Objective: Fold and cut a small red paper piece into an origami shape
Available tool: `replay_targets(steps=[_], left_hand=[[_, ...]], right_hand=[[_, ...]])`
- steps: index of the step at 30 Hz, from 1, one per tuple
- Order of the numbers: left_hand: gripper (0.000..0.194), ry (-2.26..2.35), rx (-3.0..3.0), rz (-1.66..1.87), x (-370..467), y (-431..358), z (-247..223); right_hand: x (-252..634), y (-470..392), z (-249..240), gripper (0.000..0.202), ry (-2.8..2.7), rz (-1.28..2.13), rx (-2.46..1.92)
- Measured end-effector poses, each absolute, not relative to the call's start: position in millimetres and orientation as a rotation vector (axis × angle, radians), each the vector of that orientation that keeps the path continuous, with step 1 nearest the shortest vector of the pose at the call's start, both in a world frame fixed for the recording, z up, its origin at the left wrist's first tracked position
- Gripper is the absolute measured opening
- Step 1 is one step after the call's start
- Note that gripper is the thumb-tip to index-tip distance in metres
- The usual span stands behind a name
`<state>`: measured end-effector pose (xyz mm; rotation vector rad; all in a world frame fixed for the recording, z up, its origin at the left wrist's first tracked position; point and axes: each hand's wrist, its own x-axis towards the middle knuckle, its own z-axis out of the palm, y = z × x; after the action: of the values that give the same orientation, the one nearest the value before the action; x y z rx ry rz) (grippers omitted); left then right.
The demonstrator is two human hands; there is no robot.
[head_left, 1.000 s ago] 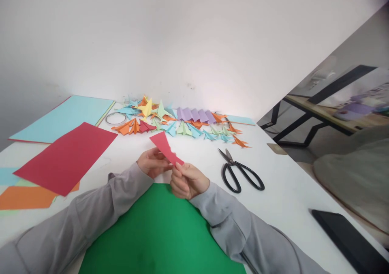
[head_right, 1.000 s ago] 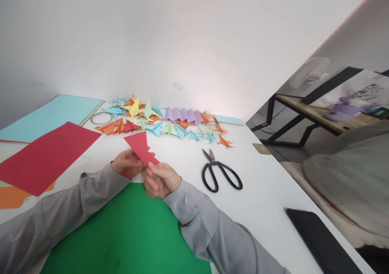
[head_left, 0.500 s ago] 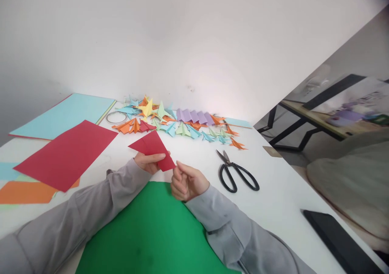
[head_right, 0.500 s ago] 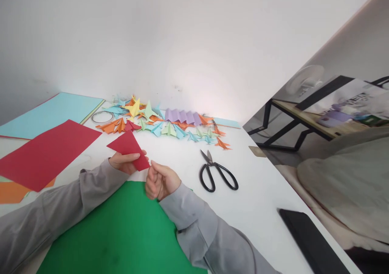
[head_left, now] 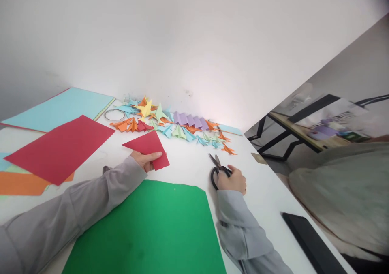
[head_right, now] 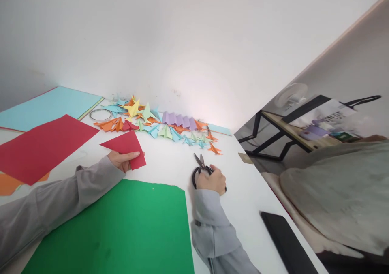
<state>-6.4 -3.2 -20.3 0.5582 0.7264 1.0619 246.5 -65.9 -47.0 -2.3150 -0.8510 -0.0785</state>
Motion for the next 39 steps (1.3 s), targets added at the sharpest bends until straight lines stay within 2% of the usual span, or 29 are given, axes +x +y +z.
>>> replay_targets(steps=[3, 7, 13, 17, 20, 25, 30, 34, 37, 39], left_hand=[[0.051, 0.727, 0.572, 1.053, -7.1, -2.8, -22.5], [0.054, 0.657, 0.560, 1.065, -7.0, -3.6, -22.7], [0.043, 0.629, 0.544, 1.086, -6.9, -3.5, -23.8], [0.038, 0.636, 0.555, 1.042, -7.5, -2.4, -25.4], [0.038, 0.626, 0.522, 1.049, -6.7, -1.7, -26.1], [0.039, 0.635, 0.504, 1.092, -2.9, -0.2, -26.5], [0.022, 0.779, 0.508, 1.072, -1.6, 2.3, -22.1], [0.014, 0.833, 0.516, 1.031, -4.0, 2.2, -14.6], [0.014, 0.846, 0.509, 1.043, -5.8, 0.5, -10.4], [0.016, 0.845, 0.510, 1.045, -6.4, -0.7, -9.1]], right_hand=[[248.5, -68.3, -50.9, 0.045, -1.038, -0.072, -2.422], [253.3, -71.6, -54.9, 0.037, -1.089, -0.077, -2.388], [254.0, -68.4, -54.9, 0.034, -1.057, 0.092, -1.971], [240.7, -68.2, -38.0, 0.043, -0.748, 0.510, -1.412], [230.0, -74.2, -22.5, 0.041, -0.629, 1.067, -1.016], [209.8, -88.2, -14.9, 0.044, -0.562, 1.743, -0.704], [187.1, -94.8, -9.8, 0.033, -0.483, 1.963, -0.556], [173.6, -94.5, -4.0, 0.059, -0.379, 1.947, -0.430], [165.4, -95.2, -7.3, 0.064, -0.370, 2.039, -0.377], [160.5, -97.1, -10.4, 0.060, -0.392, 2.073, -0.406]])
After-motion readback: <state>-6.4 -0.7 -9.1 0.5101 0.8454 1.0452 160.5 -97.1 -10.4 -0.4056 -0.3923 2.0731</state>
